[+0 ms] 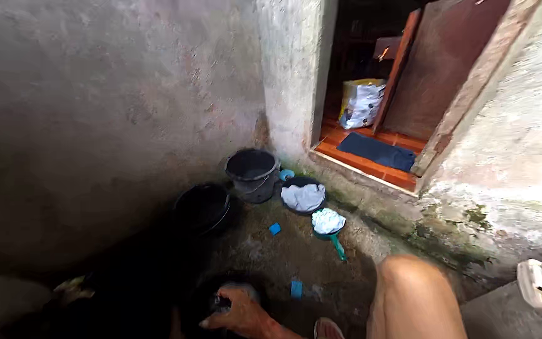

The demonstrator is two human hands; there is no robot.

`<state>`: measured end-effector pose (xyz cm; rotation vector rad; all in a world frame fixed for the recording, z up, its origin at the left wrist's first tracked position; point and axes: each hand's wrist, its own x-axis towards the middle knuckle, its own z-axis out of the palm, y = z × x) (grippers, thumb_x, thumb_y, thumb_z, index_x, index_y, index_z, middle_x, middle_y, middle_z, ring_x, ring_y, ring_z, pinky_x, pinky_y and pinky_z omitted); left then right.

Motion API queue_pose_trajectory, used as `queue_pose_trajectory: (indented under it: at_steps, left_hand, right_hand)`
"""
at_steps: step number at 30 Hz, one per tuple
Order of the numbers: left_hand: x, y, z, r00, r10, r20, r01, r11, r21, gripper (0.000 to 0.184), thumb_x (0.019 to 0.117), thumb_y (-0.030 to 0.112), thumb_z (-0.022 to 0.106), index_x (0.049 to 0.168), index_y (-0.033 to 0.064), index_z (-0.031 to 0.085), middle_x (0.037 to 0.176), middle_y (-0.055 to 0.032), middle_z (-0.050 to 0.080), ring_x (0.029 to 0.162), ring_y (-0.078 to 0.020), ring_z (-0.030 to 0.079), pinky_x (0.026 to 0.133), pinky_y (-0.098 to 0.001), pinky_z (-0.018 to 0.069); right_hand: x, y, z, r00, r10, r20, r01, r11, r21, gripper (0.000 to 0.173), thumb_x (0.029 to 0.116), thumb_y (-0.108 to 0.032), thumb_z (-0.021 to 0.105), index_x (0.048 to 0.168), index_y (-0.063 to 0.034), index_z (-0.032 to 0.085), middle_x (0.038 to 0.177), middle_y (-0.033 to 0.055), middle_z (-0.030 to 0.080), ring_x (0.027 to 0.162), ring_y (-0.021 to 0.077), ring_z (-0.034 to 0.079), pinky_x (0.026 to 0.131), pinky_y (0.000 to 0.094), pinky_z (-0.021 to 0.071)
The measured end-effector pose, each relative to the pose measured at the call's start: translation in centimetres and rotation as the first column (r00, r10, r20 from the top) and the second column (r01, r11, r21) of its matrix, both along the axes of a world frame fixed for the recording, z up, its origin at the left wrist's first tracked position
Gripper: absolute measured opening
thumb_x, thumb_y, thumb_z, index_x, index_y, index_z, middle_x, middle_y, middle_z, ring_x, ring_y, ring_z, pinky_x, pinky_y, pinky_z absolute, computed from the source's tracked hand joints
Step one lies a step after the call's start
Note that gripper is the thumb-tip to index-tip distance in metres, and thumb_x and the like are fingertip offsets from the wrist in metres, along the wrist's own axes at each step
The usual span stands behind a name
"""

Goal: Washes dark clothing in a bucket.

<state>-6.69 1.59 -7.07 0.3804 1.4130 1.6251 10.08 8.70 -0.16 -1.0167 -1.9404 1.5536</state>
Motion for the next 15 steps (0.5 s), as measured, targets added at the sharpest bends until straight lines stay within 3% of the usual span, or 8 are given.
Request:
queue_pose_trajectory:
  at_steps: [3, 5, 7, 9, 10, 11, 13, 15]
  left_hand:
    - [3.5, -3.0, -1.7, 0.987, 0.046, -0.152, -0.021, 0.986, 0.168, 0.052, 0.1113, 0.036, 0.035, 0.148, -0.0011, 0.044, 0.137, -0.0173, 0.059, 0.119, -0.0199, 0.060, 0.099, -0.0403, 0.0532]
    - [5.6, -0.8, -0.5, 0.983, 0.122, -0.135, -0.110, 0.990, 0.093, 0.041, 0.1097, 0.026, 0.040, 0.135, -0.0028, 0.056, 0.124, -0.0149, 0.065, 0.109, -0.0179, 0.063, 0.096, -0.0378, 0.0540]
    - [6.4, 3.0, -1.2, 0.972, 0.227, -0.057, -0.229, 0.973, -0.030, 0.031, 0.1062, 0.022, 0.050, 0.119, -0.0018, 0.066, 0.104, -0.0132, 0.070, 0.093, -0.0183, 0.067, 0.083, -0.0378, 0.0580]
    - [5.4, 4.1, -4.2, 0.955, 0.170, -0.242, -0.208, 0.968, -0.143, 0.031, 0.1061, 0.019, 0.052, 0.120, -0.0042, 0.068, 0.111, -0.0179, 0.071, 0.103, -0.0219, 0.068, 0.093, -0.0384, 0.0557]
    - [4.6, 4.1, -5.6, 0.917, 0.058, -0.394, -0.165, 0.956, -0.243, 0.033, 0.1065, 0.018, 0.052, 0.125, -0.0061, 0.066, 0.121, -0.0230, 0.069, 0.114, -0.0276, 0.066, 0.103, -0.0419, 0.0507]
    - [4.1, 3.7, -6.6, 0.906, -0.007, -0.423, -0.150, 0.930, -0.335, 0.035, 0.1064, 0.018, 0.053, 0.125, -0.0083, 0.066, 0.122, -0.0266, 0.067, 0.117, -0.0321, 0.064, 0.106, -0.0457, 0.0481]
    - [3.2, 3.8, -7.3, 0.953, 0.064, -0.298, -0.185, 0.898, -0.399, 0.038, 0.1037, 0.030, 0.061, 0.111, -0.0070, 0.069, 0.105, -0.0223, 0.071, 0.096, -0.0279, 0.068, 0.089, -0.0447, 0.0560]
    - [2.1, 4.2, -8.1, 0.978, 0.112, -0.177, -0.172, 0.912, -0.373, 0.041, 0.1004, 0.034, 0.067, 0.112, -0.0052, 0.067, 0.098, -0.0188, 0.069, 0.080, -0.0243, 0.067, 0.071, -0.0413, 0.0594]
  right_hand:
    - [-3.1, -2.7, -0.2, 0.994, -0.006, 0.106, -0.008, 0.992, 0.129, 0.047, 0.0932, -0.044, 0.072, 0.121, -0.0072, 0.069, 0.117, 0.0137, 0.070, 0.110, 0.0259, 0.067, 0.097, 0.0501, 0.0551]
    - [-4.4, -1.9, -2.3, 0.958, -0.187, 0.219, 0.143, 0.969, 0.200, 0.043, 0.0984, -0.038, 0.063, 0.126, -0.0053, 0.068, 0.119, 0.0154, 0.071, 0.111, 0.0280, 0.069, 0.097, 0.0506, 0.0558]
    - [-5.0, -0.1, -5.1, 0.859, -0.386, 0.335, 0.319, 0.917, 0.237, 0.045, 0.1042, -0.038, 0.051, 0.128, -0.0028, 0.067, 0.117, 0.0186, 0.072, 0.110, 0.0321, 0.069, 0.096, 0.0531, 0.0547]
    - [-5.4, -0.7, -7.0, 0.869, -0.360, 0.339, 0.307, 0.930, 0.199, 0.048, 0.1053, -0.040, 0.047, 0.131, -0.0043, 0.066, 0.119, 0.0160, 0.072, 0.115, 0.0289, 0.068, 0.101, 0.0513, 0.0527]
    - [-5.2, -1.3, -7.5, 0.898, -0.278, 0.341, 0.226, 0.957, 0.183, 0.048, 0.1050, -0.040, 0.048, 0.133, -0.0054, 0.065, 0.122, 0.0147, 0.071, 0.117, 0.0273, 0.067, 0.103, 0.0504, 0.0517]
    - [-4.6, -1.8, -8.4, 0.913, -0.188, 0.362, 0.136, 0.977, 0.165, 0.048, 0.1056, -0.039, 0.047, 0.135, -0.0055, 0.064, 0.125, 0.0147, 0.070, 0.119, 0.0275, 0.066, 0.105, 0.0507, 0.0507]
    - [-3.1, -0.6, -11.3, 0.904, -0.126, 0.409, 0.085, 0.989, 0.117, 0.049, 0.1072, -0.040, 0.044, 0.136, -0.0048, 0.063, 0.128, 0.0169, 0.069, 0.121, 0.0297, 0.065, 0.107, 0.0523, 0.0494]
    - [-1.4, 2.3, -14.9, 0.879, -0.143, 0.456, 0.162, 0.987, -0.004, 0.060, 0.1075, -0.049, 0.041, 0.143, -0.0029, 0.055, 0.134, 0.0209, 0.065, 0.126, 0.0337, 0.061, 0.109, 0.0554, 0.0468]
